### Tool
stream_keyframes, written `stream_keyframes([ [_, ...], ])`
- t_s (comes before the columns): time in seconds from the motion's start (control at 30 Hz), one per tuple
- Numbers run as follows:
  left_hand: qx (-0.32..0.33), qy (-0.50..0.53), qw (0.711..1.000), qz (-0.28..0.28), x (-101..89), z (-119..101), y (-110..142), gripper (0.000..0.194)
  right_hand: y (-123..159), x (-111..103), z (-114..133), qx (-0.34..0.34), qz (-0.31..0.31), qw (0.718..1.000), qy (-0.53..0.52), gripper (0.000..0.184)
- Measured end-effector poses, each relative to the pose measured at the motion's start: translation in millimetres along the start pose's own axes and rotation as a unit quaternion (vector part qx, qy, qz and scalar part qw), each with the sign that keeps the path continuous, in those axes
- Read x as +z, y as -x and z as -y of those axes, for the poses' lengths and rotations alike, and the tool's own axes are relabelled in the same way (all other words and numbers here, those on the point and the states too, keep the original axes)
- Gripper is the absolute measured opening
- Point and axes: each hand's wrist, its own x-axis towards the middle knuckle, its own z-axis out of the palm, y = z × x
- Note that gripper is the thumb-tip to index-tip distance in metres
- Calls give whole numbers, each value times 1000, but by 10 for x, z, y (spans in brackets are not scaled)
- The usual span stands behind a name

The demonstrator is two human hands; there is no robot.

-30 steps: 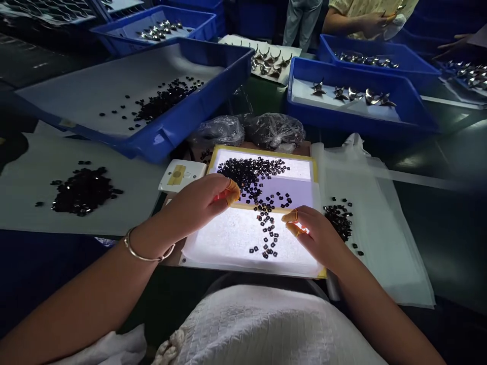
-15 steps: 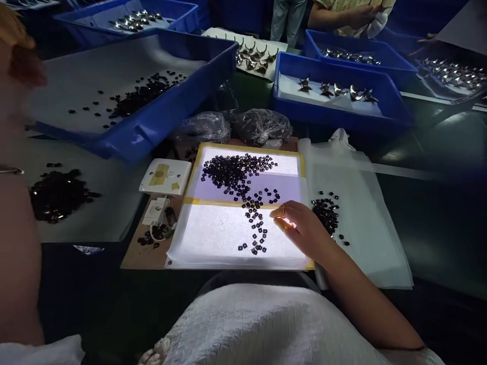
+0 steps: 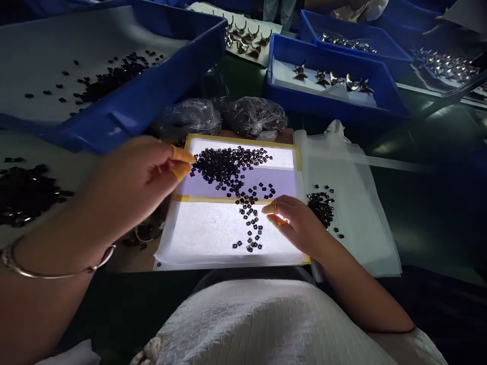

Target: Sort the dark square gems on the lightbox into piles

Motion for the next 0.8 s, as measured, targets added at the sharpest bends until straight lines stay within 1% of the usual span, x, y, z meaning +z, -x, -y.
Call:
stream_keyframes([
  [0.03,46,7,999,22,175,-83,81,17,-21,13,36,-7,12,1000,15,28],
  [0.07,118,23,991,51,351,-163,158,15,-44,30,73,-16,27,999,38,30],
  [0.13,169,36,983,67,662,-290,280,18,-85,65,141,-33,58,994,90,32],
  [0.17,192,29,979,62,780,-330,321,19,-101,76,165,-39,71,991,109,32],
  [0.23,213,14,975,58,925,-370,373,20,-114,75,183,-41,86,987,127,29],
  [0.3,224,9,973,49,968,-379,402,20,-98,44,167,-32,75,988,131,30],
  [0.4,233,13,972,35,952,-391,440,21,-38,-17,132,-28,36,989,144,33],
  [0.43,238,13,970,35,950,-399,451,21,-18,-28,130,-33,34,988,146,32],
  [0.53,241,2,969,57,975,-424,464,19,17,-14,158,-50,76,984,155,23],
  [0.6,235,-6,970,69,1004,-432,453,18,17,18,186,-48,105,978,173,17],
  [0.63,231,-7,970,72,1014,-432,445,19,15,30,197,-43,110,976,183,16],
  [0.7,225,-5,971,77,1015,-426,431,21,19,29,212,-35,101,976,190,16],
  [0.8,213,7,973,88,974,-412,430,23,61,-45,220,-25,85,983,159,16],
])
